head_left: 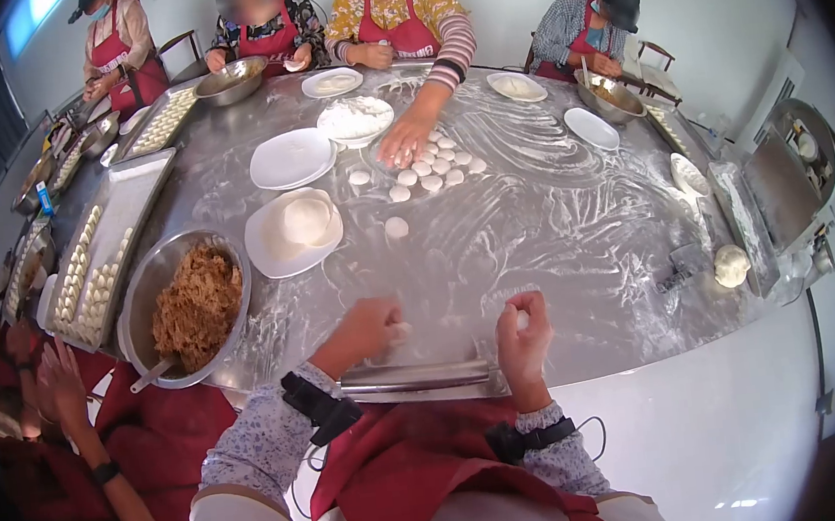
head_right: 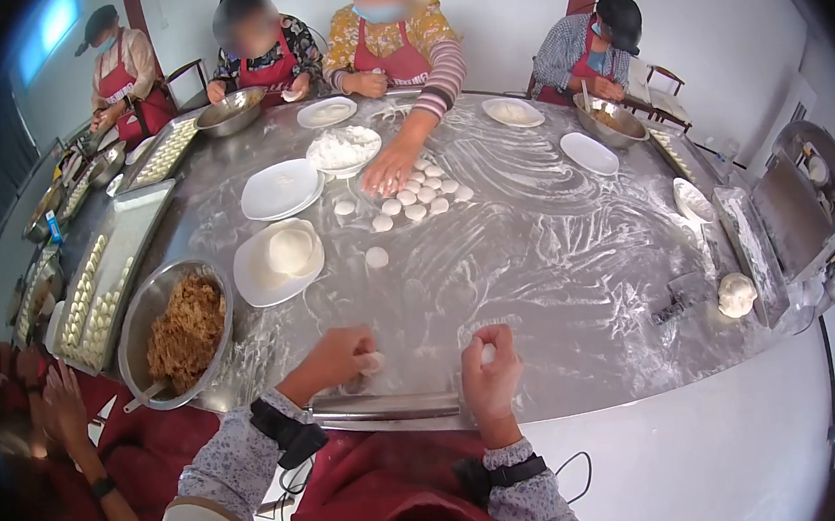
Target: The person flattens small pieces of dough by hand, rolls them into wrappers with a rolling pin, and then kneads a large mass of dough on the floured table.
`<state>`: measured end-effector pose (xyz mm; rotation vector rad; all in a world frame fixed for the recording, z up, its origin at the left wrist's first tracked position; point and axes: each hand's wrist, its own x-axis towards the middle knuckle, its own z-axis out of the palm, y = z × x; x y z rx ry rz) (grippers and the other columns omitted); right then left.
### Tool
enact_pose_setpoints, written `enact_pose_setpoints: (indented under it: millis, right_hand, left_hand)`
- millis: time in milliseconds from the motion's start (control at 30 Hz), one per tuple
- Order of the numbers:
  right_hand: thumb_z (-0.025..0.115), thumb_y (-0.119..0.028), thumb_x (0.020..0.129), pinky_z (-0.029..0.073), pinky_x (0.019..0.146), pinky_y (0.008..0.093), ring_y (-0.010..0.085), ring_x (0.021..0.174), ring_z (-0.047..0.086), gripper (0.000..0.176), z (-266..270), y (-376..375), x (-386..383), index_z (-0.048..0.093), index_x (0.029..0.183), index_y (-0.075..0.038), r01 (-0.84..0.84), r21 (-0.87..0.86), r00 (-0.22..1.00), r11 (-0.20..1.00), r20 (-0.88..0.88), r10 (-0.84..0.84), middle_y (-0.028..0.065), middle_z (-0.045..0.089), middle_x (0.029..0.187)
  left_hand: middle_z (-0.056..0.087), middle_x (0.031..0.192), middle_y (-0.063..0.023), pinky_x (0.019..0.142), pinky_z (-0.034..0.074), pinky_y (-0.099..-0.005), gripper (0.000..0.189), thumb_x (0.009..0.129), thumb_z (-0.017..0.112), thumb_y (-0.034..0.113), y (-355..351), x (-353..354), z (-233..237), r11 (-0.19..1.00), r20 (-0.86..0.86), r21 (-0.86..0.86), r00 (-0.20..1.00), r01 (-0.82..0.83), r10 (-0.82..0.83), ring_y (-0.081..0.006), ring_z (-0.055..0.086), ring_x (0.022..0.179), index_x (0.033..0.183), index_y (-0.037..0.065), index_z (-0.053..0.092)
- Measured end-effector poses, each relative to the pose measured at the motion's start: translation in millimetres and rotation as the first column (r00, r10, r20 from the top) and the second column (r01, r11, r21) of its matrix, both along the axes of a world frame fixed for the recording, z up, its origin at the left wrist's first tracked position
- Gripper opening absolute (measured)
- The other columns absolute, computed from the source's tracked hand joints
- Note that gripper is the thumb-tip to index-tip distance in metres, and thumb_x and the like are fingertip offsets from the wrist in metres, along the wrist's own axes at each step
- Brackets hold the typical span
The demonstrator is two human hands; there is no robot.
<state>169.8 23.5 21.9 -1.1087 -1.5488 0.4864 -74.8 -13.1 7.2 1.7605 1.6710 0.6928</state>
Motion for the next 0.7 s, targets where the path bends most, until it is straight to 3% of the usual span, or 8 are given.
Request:
enact_pose_setpoints:
  millis: [67, 167, 333, 400, 467, 533, 667, 700]
  right_hand:
    - [0.051, -0.003, 0.083, 0.043, 0.052, 0.0292, 0.0132, 0.055, 0.054, 0.003, -5.2, 0.3, 1.5, 0.054, 0.083, -0.002, 0.001, 0.018, 1.000, 1.000, 0.012, -0.001, 0.0062, 0.053, 0.066]
    - [0.050, -0.004, 0.085, 0.040, 0.046, 0.0265, 0.0094, 0.050, 0.051, 0.003, -13.2, -1.2, 9.1, 0.053, 0.085, -0.002, -0.014, -0.008, 1.000, 1.000, 0.010, 0.014, 0.0042, 0.052, 0.063]
    - [0.050, -0.005, 0.087, 0.037, 0.042, 0.0233, 0.0059, 0.048, 0.049, 0.004, 22.4, -27.9, 7.8, 0.053, 0.088, -0.003, -0.037, -0.077, 0.999, 0.996, 0.035, 0.039, 0.0030, 0.054, 0.066]
    - [0.055, -0.005, 0.080, 0.049, 0.068, 0.0352, 0.0270, 0.073, 0.063, 0.009, 39.5, -22.6, -1.7, 0.056, 0.088, -0.001, -0.056, -0.130, 0.998, 0.990, -0.028, 0.052, 0.0154, 0.061, 0.077]
    - [0.055, -0.007, 0.081, 0.049, 0.068, 0.0363, 0.0283, 0.074, 0.063, 0.011, 15.8, 12.5, -10.1, 0.056, 0.090, -0.001, -0.022, -0.031, 0.999, 0.999, 0.041, 0.024, 0.0159, 0.062, 0.079]
    - [0.055, -0.008, 0.082, 0.049, 0.069, 0.0372, 0.0288, 0.074, 0.063, 0.012, 6.1, 41.9, -27.9, 0.056, 0.091, -0.001, -0.006, -0.024, 0.995, 1.000, 0.103, 0.009, 0.0158, 0.062, 0.080]
    - [0.056, -0.009, 0.081, 0.049, 0.068, 0.0378, 0.0309, 0.073, 0.063, 0.011, 7.7, 44.1, -32.7, 0.056, 0.090, -0.002, 0.026, -0.044, 0.992, 0.999, 0.126, -0.020, 0.0156, 0.062, 0.078]
    - [0.056, -0.009, 0.081, 0.049, 0.068, 0.0380, 0.0317, 0.073, 0.063, 0.011, 1.7, 33.8, -22.3, 0.056, 0.090, -0.002, 0.034, -0.021, 0.994, 0.999, 0.102, -0.032, 0.0158, 0.062, 0.078]
  left_hand:
    - [0.063, 0.073, -0.0136, 0.063, 0.047, -0.0394, 0.020, 0.072, 0.068, 0.017, 0.1, 16.1, -7.3, 0.998, 0.062, 0.067, 0.998, 0.013, -0.017, -0.0290, 0.061, 0.068, 0.083, 0.003, 0.059]
    - [0.064, 0.074, -0.0128, 0.066, 0.049, -0.0353, 0.021, 0.075, 0.067, 0.015, 1.2, 33.7, -4.1, 0.995, 0.084, 0.042, 0.992, 0.093, -0.096, -0.0232, 0.063, 0.071, 0.088, 0.000, 0.059]
    - [0.064, 0.073, -0.0135, 0.065, 0.049, -0.0377, 0.015, 0.076, 0.066, 0.013, -2.5, 48.2, 3.5, 0.990, 0.088, 0.042, 0.986, 0.138, -0.141, -0.0257, 0.063, 0.067, 0.084, 0.002, 0.060]
    - [0.064, 0.073, -0.0142, 0.065, 0.049, -0.0383, 0.014, 0.077, 0.065, 0.014, -1.9, 54.7, 5.3, 0.985, 0.061, 0.039, 0.984, 0.166, -0.168, -0.0282, 0.063, 0.067, 0.084, 0.002, 0.061]
    - [0.064, 0.074, -0.0149, 0.066, 0.049, -0.0389, 0.013, 0.078, 0.064, 0.015, 5.5, 61.6, 3.4, 0.979, 0.026, 0.049, 0.980, 0.196, -0.198, -0.0307, 0.062, 0.068, 0.083, 0.003, 0.061]
    - [0.064, 0.077, -0.0163, 0.067, 0.048, -0.0408, 0.015, 0.079, 0.062, 0.018, 12.9, 69.1, -2.5, 0.989, -0.002, 0.130, 0.998, 0.070, -0.070, -0.0347, 0.062, 0.073, 0.083, 0.003, 0.062]
    - [0.064, 0.077, -0.0164, 0.067, 0.047, -0.0418, 0.016, 0.080, 0.060, 0.019, 19.6, 73.3, -8.3, 0.986, -0.034, 0.169, 0.999, 0.012, -0.006, -0.0358, 0.061, 0.075, 0.083, 0.003, 0.062]
    - [0.064, 0.077, -0.0162, 0.067, 0.047, -0.0424, 0.016, 0.080, 0.061, 0.019, 17.2, 69.8, -11.5, 0.987, -0.057, 0.142, 0.996, 0.072, -0.064, -0.0358, 0.061, 0.075, 0.083, 0.003, 0.062]
